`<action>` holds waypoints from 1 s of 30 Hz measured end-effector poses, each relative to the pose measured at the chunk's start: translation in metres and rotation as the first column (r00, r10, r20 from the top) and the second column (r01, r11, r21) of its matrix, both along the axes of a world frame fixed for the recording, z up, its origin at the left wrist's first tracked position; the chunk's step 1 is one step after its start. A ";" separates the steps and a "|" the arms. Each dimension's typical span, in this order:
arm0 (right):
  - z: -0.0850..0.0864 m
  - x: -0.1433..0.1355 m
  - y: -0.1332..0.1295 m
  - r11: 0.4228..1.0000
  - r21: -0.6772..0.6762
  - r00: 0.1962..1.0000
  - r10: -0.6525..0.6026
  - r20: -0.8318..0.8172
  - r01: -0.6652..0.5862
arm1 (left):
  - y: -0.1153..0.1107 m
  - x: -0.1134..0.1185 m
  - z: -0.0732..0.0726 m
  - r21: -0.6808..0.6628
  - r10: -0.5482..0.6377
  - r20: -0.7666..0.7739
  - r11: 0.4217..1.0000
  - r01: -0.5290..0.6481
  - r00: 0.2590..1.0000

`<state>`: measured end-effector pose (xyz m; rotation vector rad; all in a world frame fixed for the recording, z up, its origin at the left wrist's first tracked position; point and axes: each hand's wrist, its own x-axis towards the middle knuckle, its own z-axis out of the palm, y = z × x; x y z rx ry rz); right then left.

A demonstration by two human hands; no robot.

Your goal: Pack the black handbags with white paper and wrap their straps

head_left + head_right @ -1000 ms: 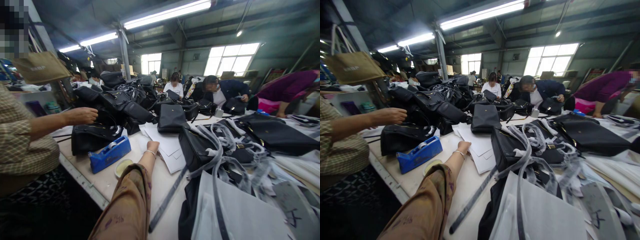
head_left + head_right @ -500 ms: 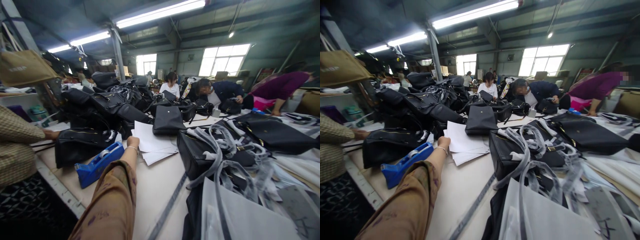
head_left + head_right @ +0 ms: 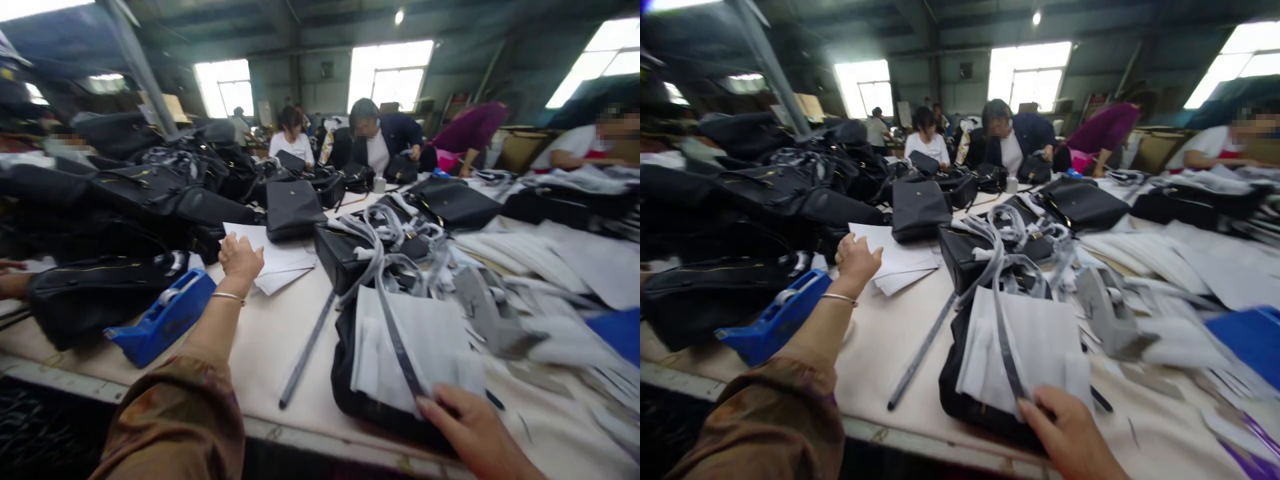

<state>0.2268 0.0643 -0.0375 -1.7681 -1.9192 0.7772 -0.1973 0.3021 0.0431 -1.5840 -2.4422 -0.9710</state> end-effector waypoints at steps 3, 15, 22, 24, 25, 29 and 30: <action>0.024 0.004 -0.005 1.000 -0.005 0.993 -0.014 -0.116 0.013 | -0.057 0.076 0.009 0.065 -0.480 0.235 0.875 0.479 0.845; 0.053 0.021 -0.030 0.910 0.374 0.966 0.234 -0.109 -0.178 | -0.247 0.262 -0.025 0.112 -0.241 0.970 0.529 0.841 0.022; 0.043 0.032 -0.033 0.800 0.429 0.903 0.316 0.292 -0.419 | -0.261 0.288 -0.028 0.145 0.059 0.965 0.692 0.707 -0.255; 0.044 0.037 -0.036 0.817 0.340 0.865 0.340 0.369 -0.467 | -0.265 0.297 -0.032 0.130 0.026 0.975 0.736 0.664 -0.219; 0.045 0.040 -0.037 0.823 0.310 0.858 0.358 0.369 -0.477 | -0.267 0.300 -0.035 0.122 -0.016 0.986 0.751 0.649 -0.167; 0.058 0.054 -0.038 0.912 0.246 0.938 0.346 -0.028 -0.329 | -0.271 0.302 -0.048 0.195 -0.438 0.869 0.731 0.653 0.230; 0.061 0.057 -0.038 0.945 0.184 0.931 0.306 -0.200 -0.271 | -0.273 0.302 -0.051 0.250 -0.569 0.759 0.703 0.666 0.316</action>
